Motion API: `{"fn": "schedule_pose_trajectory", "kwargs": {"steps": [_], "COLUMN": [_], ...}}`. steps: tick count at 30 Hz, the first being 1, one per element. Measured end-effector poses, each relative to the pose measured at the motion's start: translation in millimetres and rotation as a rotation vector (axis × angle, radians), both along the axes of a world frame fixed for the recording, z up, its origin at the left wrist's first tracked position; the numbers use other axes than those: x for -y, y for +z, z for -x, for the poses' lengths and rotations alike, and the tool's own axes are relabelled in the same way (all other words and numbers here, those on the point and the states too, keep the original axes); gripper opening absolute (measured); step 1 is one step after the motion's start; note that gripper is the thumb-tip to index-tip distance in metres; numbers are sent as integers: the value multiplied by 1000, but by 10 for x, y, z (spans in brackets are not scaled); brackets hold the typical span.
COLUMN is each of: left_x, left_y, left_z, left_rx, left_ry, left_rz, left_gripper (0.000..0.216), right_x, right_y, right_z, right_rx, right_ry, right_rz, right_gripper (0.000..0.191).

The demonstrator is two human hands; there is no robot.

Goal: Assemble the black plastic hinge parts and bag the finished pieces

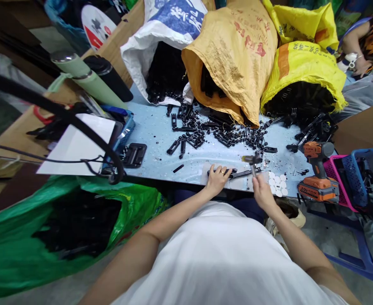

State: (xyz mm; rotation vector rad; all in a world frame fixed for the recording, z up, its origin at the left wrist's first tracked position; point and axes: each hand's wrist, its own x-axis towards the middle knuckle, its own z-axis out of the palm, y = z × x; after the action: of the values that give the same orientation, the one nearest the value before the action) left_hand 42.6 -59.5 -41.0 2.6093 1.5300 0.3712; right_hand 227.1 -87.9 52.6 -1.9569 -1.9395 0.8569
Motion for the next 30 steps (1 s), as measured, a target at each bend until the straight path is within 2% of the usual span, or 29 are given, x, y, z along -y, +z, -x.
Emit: {"fn": "schedule_pose_trajectory", "kwargs": {"steps": [4, 7, 10, 12, 14, 16, 19, 21, 23, 26, 28, 30], "left_x": [-19, -75, -166, -239, -311, -366, -399, -393, -375, -316, -234, -114], "left_y": [60, 96, 119, 121, 116, 114, 142, 194, 270, 405, 498, 595], "left_z": [-3, 16, 45, 67, 91, 112, 137, 157, 196, 294, 358, 389], "left_rx": [2, 14, -5, -37, -48, -25, 27, 47, 59, 95, 155, 277], "left_ry": [-17, -36, -20, -22, -31, -30, 10, 30, 16, -84, -182, -287], "left_rz": [1, 23, 34, 28, 24, 14, -7, -14, -16, -20, -11, 4], "left_gripper": [38, 35, 31, 34, 41, 48, 58, 62, 63, 65, 68, 71], "right_x": [77, -30, -259, -416, -532, -590, -593, -578, -575, -575, -550, -490], "right_y": [-121, -150, -130, -119, -118, -128, -142, -129, -87, 20, 109, 196], "right_z": [-28, -340, -810, -1080, -1210, -1158, -816, -548, -357, -266, -275, -267], "right_rx": [339, 442, 505, 526, 554, 542, 440, 427, 479, 494, 369, 145], "right_ry": [78, -52, -213, -263, -283, -172, 195, 463, 654, 736, 790, 876], "right_rz": [88, -15, -83, -88, -152, -294, -436, -384, -288, -234, -279, -335], "right_gripper": [26, 30, 37, 40, 45, 49, 49, 49, 53, 62, 68, 72]}}
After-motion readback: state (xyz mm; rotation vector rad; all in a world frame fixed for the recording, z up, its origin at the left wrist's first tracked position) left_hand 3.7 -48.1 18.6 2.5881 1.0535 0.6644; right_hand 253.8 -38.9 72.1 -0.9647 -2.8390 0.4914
